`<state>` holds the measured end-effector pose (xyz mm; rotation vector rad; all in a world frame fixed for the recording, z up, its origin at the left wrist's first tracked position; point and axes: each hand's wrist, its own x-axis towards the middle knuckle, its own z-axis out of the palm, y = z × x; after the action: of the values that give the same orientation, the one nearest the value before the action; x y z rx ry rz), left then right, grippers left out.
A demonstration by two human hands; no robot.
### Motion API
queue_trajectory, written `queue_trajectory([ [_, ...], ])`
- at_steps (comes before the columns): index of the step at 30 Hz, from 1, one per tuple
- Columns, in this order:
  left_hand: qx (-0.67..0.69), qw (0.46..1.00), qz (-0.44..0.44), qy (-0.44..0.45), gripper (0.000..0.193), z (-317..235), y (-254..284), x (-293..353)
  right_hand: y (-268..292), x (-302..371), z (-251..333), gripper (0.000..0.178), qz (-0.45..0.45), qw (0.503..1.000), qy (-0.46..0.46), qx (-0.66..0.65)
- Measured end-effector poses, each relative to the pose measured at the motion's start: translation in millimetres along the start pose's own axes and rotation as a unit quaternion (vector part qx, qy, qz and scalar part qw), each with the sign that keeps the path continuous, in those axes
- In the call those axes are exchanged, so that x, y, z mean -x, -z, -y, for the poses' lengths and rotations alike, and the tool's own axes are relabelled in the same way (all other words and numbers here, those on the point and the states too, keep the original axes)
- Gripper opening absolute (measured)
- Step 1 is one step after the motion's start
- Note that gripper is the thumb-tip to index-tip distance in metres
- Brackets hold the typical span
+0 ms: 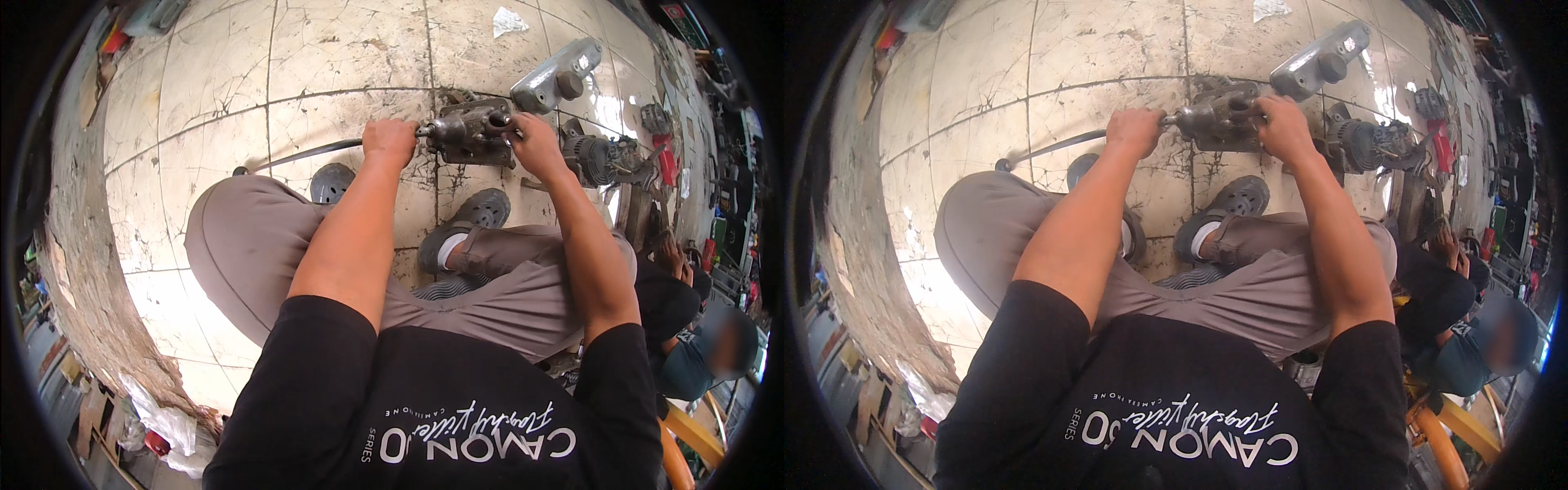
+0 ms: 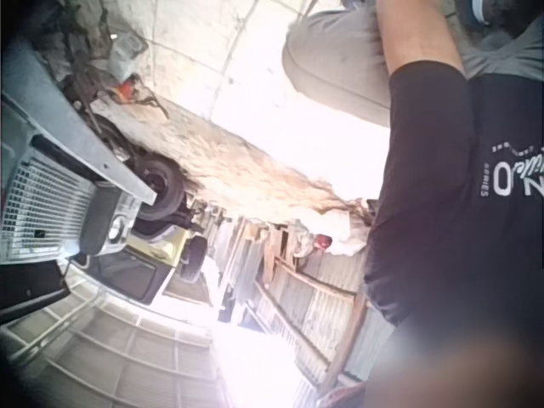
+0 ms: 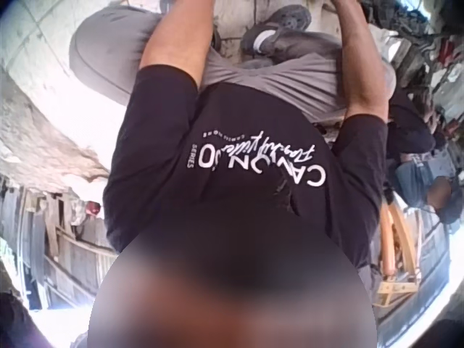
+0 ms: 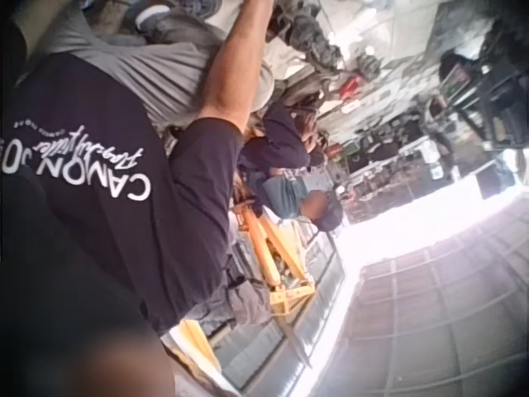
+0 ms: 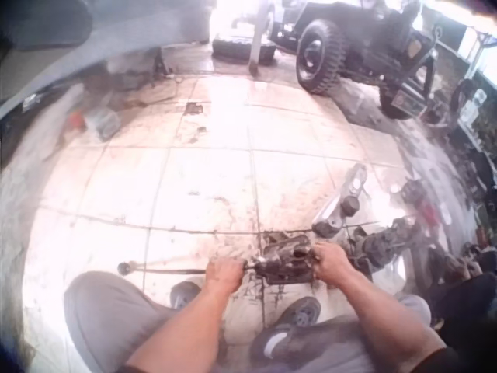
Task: The person sits on the floor and uses a T-handle wrench to turn a bolt on a small engine block. They repeatedly wipe the engine surface with a red cloth and use their fingers to adjust or inspect the bolt area. The person continues this cycle of turning and wiping throughout the clip.
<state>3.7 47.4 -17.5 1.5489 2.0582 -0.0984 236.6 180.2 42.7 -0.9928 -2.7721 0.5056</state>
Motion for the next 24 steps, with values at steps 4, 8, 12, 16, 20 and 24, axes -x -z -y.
queue_trajectory([
  [4,-0.004,1.0,0.003,0.005,0.023,0.6,-9.9,0.9,-2.2,-1.0,22.2,0.006,0.004,0.984,0.069,0.166],
  [8,-0.016,1.0,0.003,0.001,0.023,-2.7,-0.2,2.8,-4.1,-4.5,39.5,0.01,0.015,0.973,0.064,0.223],
  [12,-0.009,1.0,-0.017,-0.004,0.023,1.3,-7.6,-0.5,11.3,-9.4,22.3,0.025,0.062,0.965,-0.218,-0.134],
  [16,-0.017,1.0,-0.012,0.003,0.024,-0.4,-6.3,-1.0,17.6,-11.7,28.4,0.017,-0.023,0.997,-0.048,0.058],
  [20,-0.015,1.0,-0.015,0.003,0.027,2.6,-11.2,0.2,11.4,-6.3,33.9,0.014,0.041,0.979,0.009,0.198],
  [24,-0.005,1.0,0.009,-0.001,0.026,-3.1,-1.9,2.3,-8.1,0.6,43.8,0.019,0.036,0.968,0.037,0.246],
])
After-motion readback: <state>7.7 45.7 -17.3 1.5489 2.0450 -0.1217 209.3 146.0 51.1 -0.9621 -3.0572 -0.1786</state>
